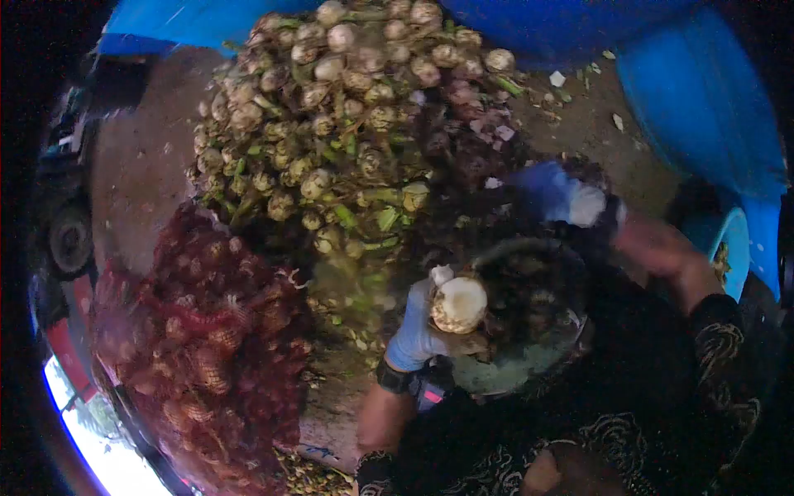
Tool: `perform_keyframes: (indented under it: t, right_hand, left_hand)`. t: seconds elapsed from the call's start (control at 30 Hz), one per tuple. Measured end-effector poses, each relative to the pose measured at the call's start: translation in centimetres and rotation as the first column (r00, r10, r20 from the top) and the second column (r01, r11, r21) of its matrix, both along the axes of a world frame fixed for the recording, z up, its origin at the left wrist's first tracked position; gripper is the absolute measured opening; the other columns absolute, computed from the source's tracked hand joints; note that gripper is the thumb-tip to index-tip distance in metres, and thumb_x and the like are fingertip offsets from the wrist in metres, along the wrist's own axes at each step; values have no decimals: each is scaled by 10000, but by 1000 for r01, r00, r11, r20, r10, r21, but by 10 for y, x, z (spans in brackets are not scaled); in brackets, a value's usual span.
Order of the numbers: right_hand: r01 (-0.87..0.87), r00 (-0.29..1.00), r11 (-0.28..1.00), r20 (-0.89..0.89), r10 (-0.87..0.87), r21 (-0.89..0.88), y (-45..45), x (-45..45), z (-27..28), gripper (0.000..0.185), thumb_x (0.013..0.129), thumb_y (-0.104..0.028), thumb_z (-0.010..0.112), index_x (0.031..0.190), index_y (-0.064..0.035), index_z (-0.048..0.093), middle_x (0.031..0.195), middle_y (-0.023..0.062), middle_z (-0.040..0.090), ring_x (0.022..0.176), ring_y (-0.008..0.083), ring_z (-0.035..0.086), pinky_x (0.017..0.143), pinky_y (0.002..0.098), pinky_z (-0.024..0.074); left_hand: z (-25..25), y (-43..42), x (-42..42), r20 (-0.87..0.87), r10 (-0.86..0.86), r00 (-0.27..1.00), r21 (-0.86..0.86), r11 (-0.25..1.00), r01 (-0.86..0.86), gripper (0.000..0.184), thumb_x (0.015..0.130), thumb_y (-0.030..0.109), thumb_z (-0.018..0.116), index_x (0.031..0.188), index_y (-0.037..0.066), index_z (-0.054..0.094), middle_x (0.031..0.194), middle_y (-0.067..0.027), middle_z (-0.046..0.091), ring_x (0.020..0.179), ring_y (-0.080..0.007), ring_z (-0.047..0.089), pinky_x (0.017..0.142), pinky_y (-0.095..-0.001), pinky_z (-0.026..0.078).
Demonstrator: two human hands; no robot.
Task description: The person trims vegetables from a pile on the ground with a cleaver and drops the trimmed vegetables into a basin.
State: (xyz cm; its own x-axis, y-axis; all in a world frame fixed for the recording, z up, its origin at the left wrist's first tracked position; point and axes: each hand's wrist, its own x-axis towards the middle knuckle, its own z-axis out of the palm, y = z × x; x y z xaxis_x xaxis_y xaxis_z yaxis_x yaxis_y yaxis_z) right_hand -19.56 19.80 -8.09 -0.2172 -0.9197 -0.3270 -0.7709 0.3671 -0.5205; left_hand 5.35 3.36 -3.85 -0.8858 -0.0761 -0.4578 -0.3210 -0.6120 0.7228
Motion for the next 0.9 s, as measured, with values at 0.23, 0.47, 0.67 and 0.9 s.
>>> perform_keyframes:
  t: [0.23,0.47,0.67,0.9]
  right_hand:
    - [281,938,817,324,-123,-503,-38,31,49,397,674,-183,717,1017,-35,582,819,77,615,680,202,599,603,329,488]
    - [506,294,834,866,-404,218,-41,54,70,488,637,-130,751,1062,-13,540,821,15,573,683,73,544,590,246,481]
    - [428,756,901,576,-312,-74,-32,38,44,358,642,-113,740,938,-14,566,708,-14,518,656,55,498,578,243,445]
    - [392,820,907,504,-270,-152,-40,34,68,257,663,-148,716,826,-18,564,712,30,535,692,64,480,611,255,432]
  left_hand:
    - [21,-7,-45,-3,596,803,413,732,-542,531,814,424,527,1175,41,455,1058,-71,553,898,-206,568,756,-309,473]
    - [0,0,-42,-79,573,816,652,649,-393,400,758,248,589,1105,68,499,955,-54,584,862,-199,567,720,-352,485]
    - [-12,2,-27,-10,-11,1000,-753,658,0,310,740,138,620,1024,22,579,838,-62,607,803,-182,584,729,-308,472]
    - [-19,-6,-22,163,238,957,-396,904,-158,241,709,75,617,941,11,637,885,-98,641,754,-188,607,662,-298,487]
